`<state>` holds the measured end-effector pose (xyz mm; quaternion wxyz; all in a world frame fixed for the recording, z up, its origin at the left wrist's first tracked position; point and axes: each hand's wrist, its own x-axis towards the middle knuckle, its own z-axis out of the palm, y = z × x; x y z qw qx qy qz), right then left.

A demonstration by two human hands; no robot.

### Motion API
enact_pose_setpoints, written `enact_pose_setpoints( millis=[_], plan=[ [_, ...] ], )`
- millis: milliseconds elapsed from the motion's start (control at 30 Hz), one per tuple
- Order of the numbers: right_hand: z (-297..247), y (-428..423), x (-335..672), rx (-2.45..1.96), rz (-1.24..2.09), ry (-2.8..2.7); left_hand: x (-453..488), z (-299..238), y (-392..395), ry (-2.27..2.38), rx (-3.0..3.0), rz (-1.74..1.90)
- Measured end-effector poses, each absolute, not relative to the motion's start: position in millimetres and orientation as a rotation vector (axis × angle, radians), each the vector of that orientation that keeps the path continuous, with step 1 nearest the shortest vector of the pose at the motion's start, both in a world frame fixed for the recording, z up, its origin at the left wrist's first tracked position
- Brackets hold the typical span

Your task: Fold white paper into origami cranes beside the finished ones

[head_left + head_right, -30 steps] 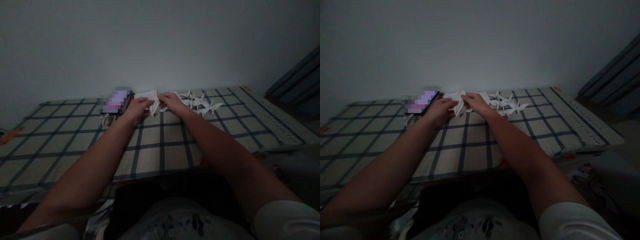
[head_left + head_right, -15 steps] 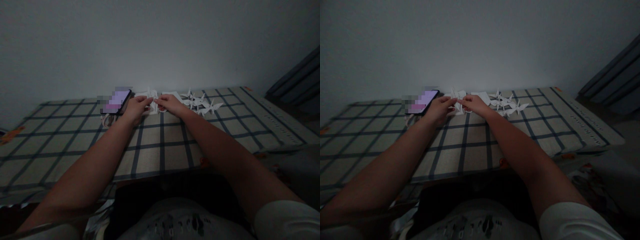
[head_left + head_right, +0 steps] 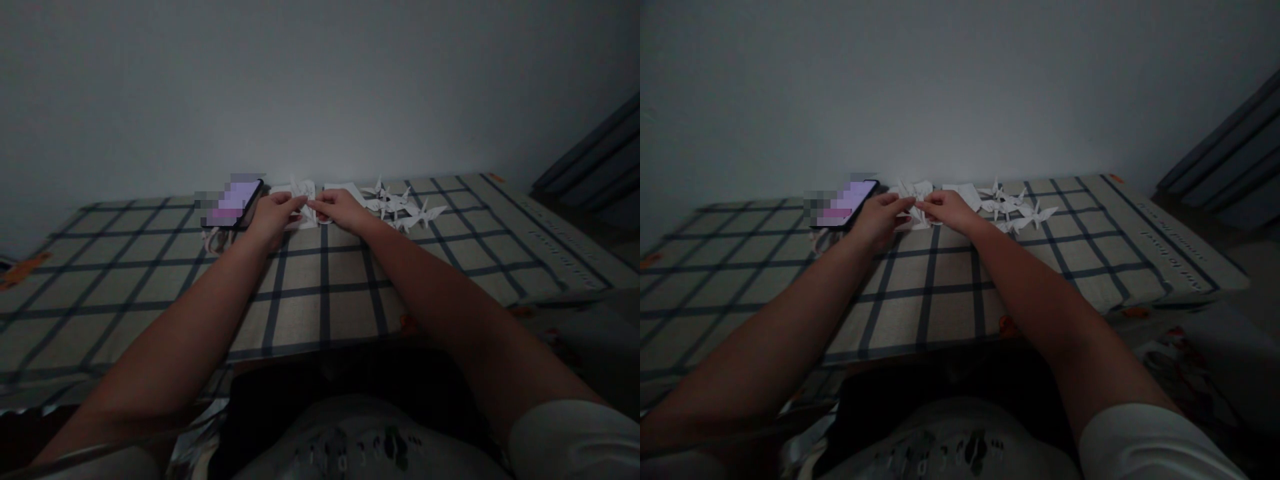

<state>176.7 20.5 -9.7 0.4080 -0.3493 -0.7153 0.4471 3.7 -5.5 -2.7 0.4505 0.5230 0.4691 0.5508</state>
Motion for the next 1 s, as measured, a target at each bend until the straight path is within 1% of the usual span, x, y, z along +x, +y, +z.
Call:
enact_pose_setpoints(
  millis=[100, 300, 533, 800, 1000],
  plan=[
    [-10.8, 21.0, 177.0, -0.884, 1.133, -1.84, 4.1, -2.6, -4.6, 1.148, 1.302, 1.404],
    [-11.1, 23.8, 178.2, -0.898, 1.002, -1.921, 5.0, -7.0, -1.5, 1.163, 1.35, 1.462],
    [-8.5, 20.1, 173.5, -0.907, 1.165, -1.82, 4.7, -7.5, -1.3, 1.136, 1.292, 1.523],
    [-8.7, 20.5, 172.8, -0.9, 1.167, -1.797, 4.3, -2.5, -3.7, 1.161, 1.255, 1.573],
    [-7.7, 20.4, 171.2, -0.933, 1.152, -1.791, 2.2, -0.8, -2.2, 1.161, 1.16, 1.541]
  ],
)
